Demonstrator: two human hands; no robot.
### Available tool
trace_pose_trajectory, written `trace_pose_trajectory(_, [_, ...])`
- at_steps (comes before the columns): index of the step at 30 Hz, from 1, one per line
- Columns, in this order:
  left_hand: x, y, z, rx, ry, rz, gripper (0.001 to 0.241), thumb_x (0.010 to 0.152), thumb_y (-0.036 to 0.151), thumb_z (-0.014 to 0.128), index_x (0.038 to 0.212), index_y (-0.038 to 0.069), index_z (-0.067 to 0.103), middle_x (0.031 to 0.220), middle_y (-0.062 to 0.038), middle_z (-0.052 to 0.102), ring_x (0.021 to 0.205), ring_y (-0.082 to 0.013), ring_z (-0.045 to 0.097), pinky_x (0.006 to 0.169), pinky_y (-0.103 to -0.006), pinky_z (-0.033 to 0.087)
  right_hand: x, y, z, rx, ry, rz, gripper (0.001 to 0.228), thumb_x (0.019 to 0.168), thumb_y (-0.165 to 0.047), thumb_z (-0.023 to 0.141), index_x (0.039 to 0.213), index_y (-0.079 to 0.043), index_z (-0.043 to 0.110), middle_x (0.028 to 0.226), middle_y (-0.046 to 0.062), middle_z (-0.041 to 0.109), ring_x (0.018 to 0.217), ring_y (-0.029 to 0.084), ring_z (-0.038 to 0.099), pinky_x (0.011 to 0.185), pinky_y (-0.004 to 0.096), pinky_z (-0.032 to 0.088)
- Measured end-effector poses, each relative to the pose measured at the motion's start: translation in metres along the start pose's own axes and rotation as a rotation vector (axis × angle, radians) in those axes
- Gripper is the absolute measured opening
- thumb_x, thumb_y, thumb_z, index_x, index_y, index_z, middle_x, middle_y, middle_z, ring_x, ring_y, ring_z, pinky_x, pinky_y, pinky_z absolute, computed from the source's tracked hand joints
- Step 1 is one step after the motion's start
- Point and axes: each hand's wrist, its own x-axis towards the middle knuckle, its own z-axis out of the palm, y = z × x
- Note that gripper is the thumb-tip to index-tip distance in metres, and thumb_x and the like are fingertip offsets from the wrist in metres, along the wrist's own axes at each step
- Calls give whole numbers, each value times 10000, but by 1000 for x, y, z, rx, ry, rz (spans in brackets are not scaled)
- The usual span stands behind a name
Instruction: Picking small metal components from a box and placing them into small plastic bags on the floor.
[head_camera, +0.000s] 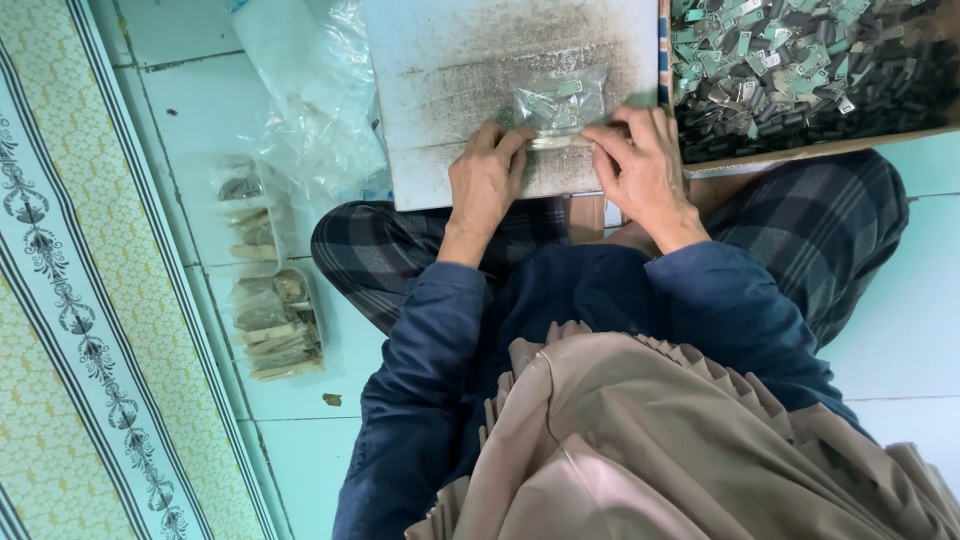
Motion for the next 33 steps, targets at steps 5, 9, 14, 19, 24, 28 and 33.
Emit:
trace_pose_trajectory(5, [2, 2, -7, 4, 58, 68, 86, 989, 297, 655, 1069, 271, 673, 853, 11, 557, 820, -206, 674, 633, -377, 628, -2, 9, 7, 27, -6, -23, 203, 976, -236, 766, 1172, -186, 750, 1122, 75, 542, 928, 308, 566, 796, 420, 441])
trace_pose_trajectory(9, [6, -7, 4, 27, 65, 72, 137, 976, 398, 703, 1044, 280, 694, 828, 49, 566, 805, -175, 688, 625, -328, 618, 3, 10, 8, 41, -30, 69, 92, 1051, -232, 704, 1083, -157, 747, 1067, 67, 556, 914, 307, 599, 768, 406, 469])
trace_pose_trajectory(14, [14, -9, 12, 31, 72, 0, 231, 994, 483, 670, 978, 254, 702, 775, 57, 563, 761, -164, 692, 590, -310, 594, 18, 10, 10, 87, -60, 170, 132, 1074, -173, 673, 1025, -67, 734, 1017, 108, 570, 866, 363, 612, 721, 423, 504])
trace_pose_trajectory(19, [22, -7, 17, 13, 38, -150, 327, 978, 552, 651, 922, 233, 694, 741, 31, 618, 703, -228, 729, 580, -403, 602, 12, 23, 34, 22, -154, 287, 222, 1105, -272, 658, 977, -99, 714, 982, 50, 534, 879, 315, 614, 675, 421, 512])
trace_pose_trajectory(24, [29, -5, 18, 14, 47, -212, 374, 966, 576, 644, 890, 212, 677, 708, 3, 650, 691, -254, 743, 583, -423, 606, 31, 13, 14, -14, -201, 359, 265, 1111, -322, 669, 968, -102, 706, 955, 43, 532, 882, 304, 624, 659, 427, 520])
trace_pose_trajectory(28, [23, -5, 29, 45, 195, -186, 342, 931, 526, 723, 1113, 264, 600, 861, 52, 642, 740, -196, 741, 589, -367, 615, 29, 16, 23, -87, -176, 380, 313, 1084, -422, 680, 970, -131, 672, 922, 31, 520, 895, 324, 640, 649, 439, 530])
trace_pose_trajectory(33, [21, -5, 25, 98, 224, 103, 181, 1056, 303, 614, 1217, 386, 604, 1097, 57, 564, 851, -157, 699, 639, -295, 625, 30, 18, 23, -84, -191, 413, 312, 1067, -455, 697, 994, -154, 660, 916, 15, 500, 917, 311, 642, 661, 425, 544])
